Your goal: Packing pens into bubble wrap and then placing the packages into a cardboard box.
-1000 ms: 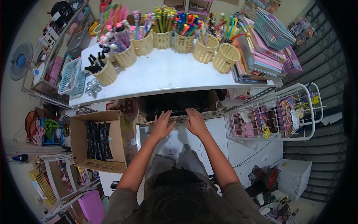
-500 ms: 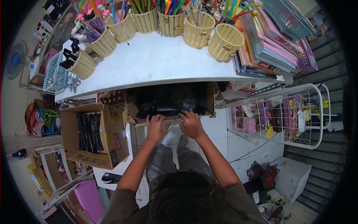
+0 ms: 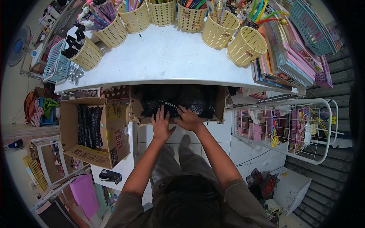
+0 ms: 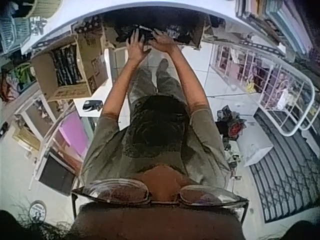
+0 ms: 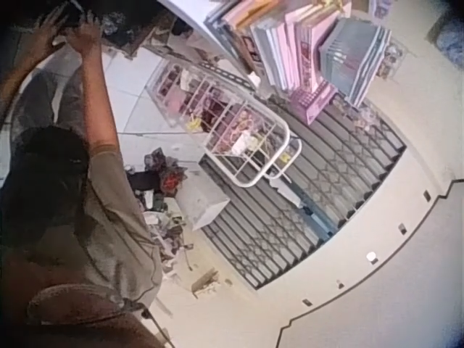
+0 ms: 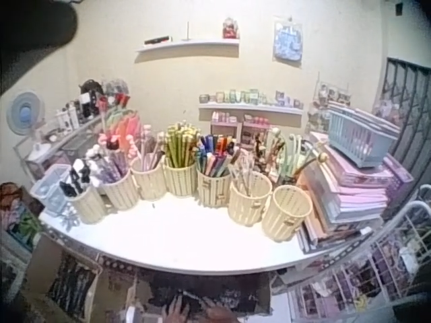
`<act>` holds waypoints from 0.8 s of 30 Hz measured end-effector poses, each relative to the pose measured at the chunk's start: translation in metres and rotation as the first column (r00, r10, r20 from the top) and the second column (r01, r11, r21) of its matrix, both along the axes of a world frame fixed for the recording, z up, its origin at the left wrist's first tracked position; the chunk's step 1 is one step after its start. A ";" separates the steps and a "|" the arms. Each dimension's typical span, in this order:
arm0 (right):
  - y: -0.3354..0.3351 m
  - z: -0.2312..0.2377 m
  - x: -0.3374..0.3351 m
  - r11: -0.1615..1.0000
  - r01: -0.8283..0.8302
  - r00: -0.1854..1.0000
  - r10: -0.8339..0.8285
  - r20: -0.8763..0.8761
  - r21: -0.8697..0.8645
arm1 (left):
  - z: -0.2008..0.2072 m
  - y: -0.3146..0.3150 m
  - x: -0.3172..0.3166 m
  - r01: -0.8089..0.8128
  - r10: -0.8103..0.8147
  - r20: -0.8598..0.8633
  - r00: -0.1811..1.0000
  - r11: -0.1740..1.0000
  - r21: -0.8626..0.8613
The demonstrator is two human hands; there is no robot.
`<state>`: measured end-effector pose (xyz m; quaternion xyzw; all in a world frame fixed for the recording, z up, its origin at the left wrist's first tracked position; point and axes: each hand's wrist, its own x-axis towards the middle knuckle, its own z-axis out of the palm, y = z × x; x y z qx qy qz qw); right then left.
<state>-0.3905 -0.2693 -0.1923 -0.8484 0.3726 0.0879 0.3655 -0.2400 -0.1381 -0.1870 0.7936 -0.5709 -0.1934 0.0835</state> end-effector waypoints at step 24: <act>-0.015 0.035 -0.017 0.544 0.480 0.091 -0.811 0.577 0.688 | 0.027 -0.005 -0.005 -0.066 0.029 -0.090 0.995 0.895 -0.442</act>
